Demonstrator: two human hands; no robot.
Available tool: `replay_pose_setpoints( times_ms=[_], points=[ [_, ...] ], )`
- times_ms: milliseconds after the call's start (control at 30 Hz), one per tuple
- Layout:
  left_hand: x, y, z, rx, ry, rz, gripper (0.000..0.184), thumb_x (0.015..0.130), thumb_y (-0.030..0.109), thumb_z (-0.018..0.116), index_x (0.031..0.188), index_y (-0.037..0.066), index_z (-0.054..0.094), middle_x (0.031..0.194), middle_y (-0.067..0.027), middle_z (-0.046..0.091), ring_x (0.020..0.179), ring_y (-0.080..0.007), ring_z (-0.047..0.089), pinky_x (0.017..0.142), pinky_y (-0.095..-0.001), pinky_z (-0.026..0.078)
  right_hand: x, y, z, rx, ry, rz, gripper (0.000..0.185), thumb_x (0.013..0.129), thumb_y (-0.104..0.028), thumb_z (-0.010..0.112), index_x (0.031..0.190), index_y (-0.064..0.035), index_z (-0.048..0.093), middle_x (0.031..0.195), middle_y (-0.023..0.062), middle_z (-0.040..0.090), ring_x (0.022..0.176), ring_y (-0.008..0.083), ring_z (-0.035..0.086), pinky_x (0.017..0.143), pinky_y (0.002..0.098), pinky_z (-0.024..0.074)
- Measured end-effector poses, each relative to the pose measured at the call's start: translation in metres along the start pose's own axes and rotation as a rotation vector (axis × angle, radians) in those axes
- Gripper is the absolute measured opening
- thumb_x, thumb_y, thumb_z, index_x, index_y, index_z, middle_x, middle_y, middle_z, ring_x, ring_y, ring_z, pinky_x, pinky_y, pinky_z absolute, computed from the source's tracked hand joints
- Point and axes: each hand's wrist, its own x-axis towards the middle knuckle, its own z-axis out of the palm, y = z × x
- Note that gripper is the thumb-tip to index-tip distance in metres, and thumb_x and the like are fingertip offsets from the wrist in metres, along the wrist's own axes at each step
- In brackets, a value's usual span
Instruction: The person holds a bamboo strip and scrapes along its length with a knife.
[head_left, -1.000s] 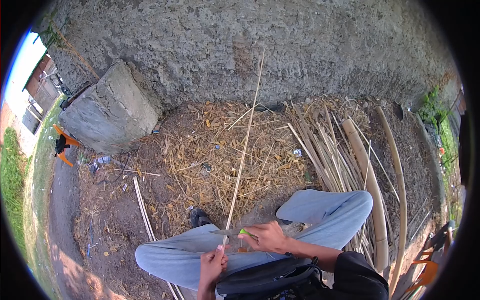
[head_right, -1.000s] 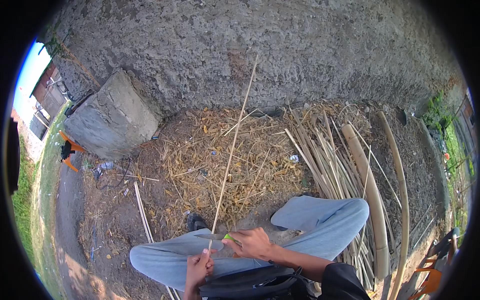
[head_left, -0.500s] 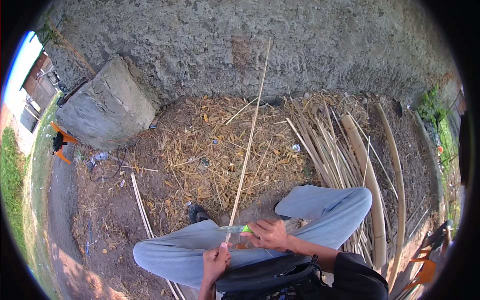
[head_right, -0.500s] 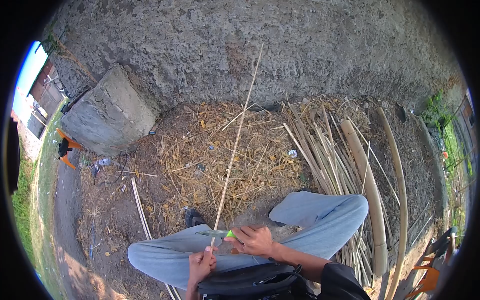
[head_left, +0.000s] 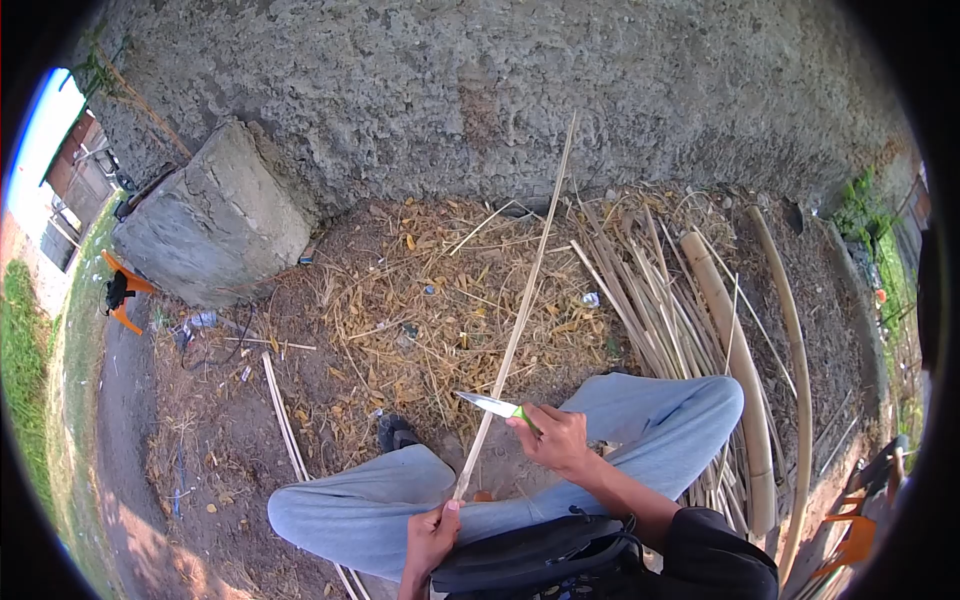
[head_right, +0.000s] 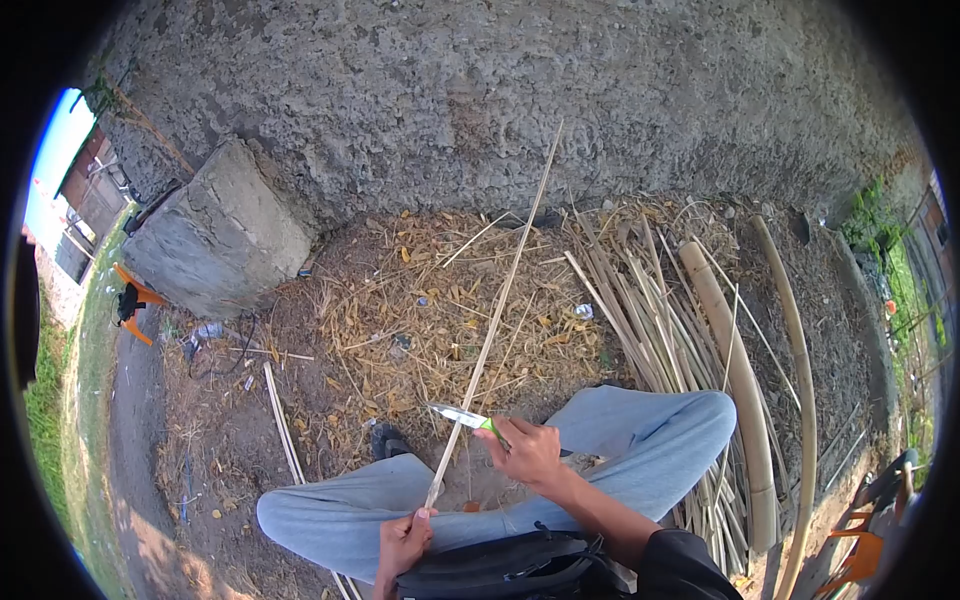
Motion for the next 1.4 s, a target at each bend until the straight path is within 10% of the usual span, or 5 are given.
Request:
replay_pose_setpoints(
  times_ms=[300,367,800,1133,1400],
  points=[
    [-0.019,0.007,-0.018,0.021,-0.023,-0.020,0.038,0.101,0.031,0.055,0.098,-0.003,0.070,0.061,0.0040,0.053,0.053,-0.0020,0.045,0.049,-0.0203,0.035,0.025,0.007,-0.005,-0.030,0.061,-0.073,0.022,0.085,-0.031,0.073,0.084,-0.0087,0.069,0.055,0.0034,0.059,0.038,0.0210,0.054,0.034,0.0347,0.0355],
    [-0.030,0.019,-0.019,0.034,-0.045,-0.029,0.054,0.098,0.047,0.054,0.079,-0.001,0.069,0.060,0.0049,0.050,0.056,-0.0071,0.039,0.051,-0.0270,0.033,0.035,0.016,-0.005,-0.037,0.158,0.137,0.023,0.087,-0.030,0.072,0.083,-0.0073,0.069,0.052,0.0053,0.057,0.039,0.0220,0.054,0.036,0.0358,0.0364],
    [-0.049,-0.005,-0.029,0.168,0.003,0.009,0.046,0.099,0.038,0.058,0.078,-0.003,0.064,0.066,0.0058,0.054,0.069,-0.0066,0.045,0.061,-0.0289,0.041,0.052,0.064,-0.021,0.179,0.163,0.526,0.030,0.093,-0.030,0.064,0.085,-0.0016,0.070,0.052,0.0130,0.054,0.041,0.0265,0.053,0.042,0.0391,0.0369],
    [-0.010,0.004,-0.012,-0.139,0.015,-0.123,0.041,0.102,0.031,0.054,0.101,-0.007,0.068,0.059,0.0022,0.052,0.050,-0.0032,0.044,0.047,-0.0200,0.034,-0.018,-0.041,-0.010,0.272,-0.369,-0.119,0.030,0.086,-0.039,0.070,0.090,-0.0091,0.072,0.065,0.0044,0.066,0.045,0.0232,0.060,0.039,0.0351,0.0454],
    [-0.004,0.000,-0.009,-0.124,-0.010,-0.052,0.039,0.101,0.028,0.055,0.102,-0.008,0.068,0.060,0.0013,0.053,0.050,-0.0034,0.043,0.046,-0.0199,0.033,-0.011,-0.043,-0.011,0.203,-0.205,-0.280,0.029,0.081,-0.037,0.076,0.088,-0.0099,0.071,0.061,-0.0005,0.057,0.041,0.0177,0.054,0.037,0.0310,0.0406]
  ],
)
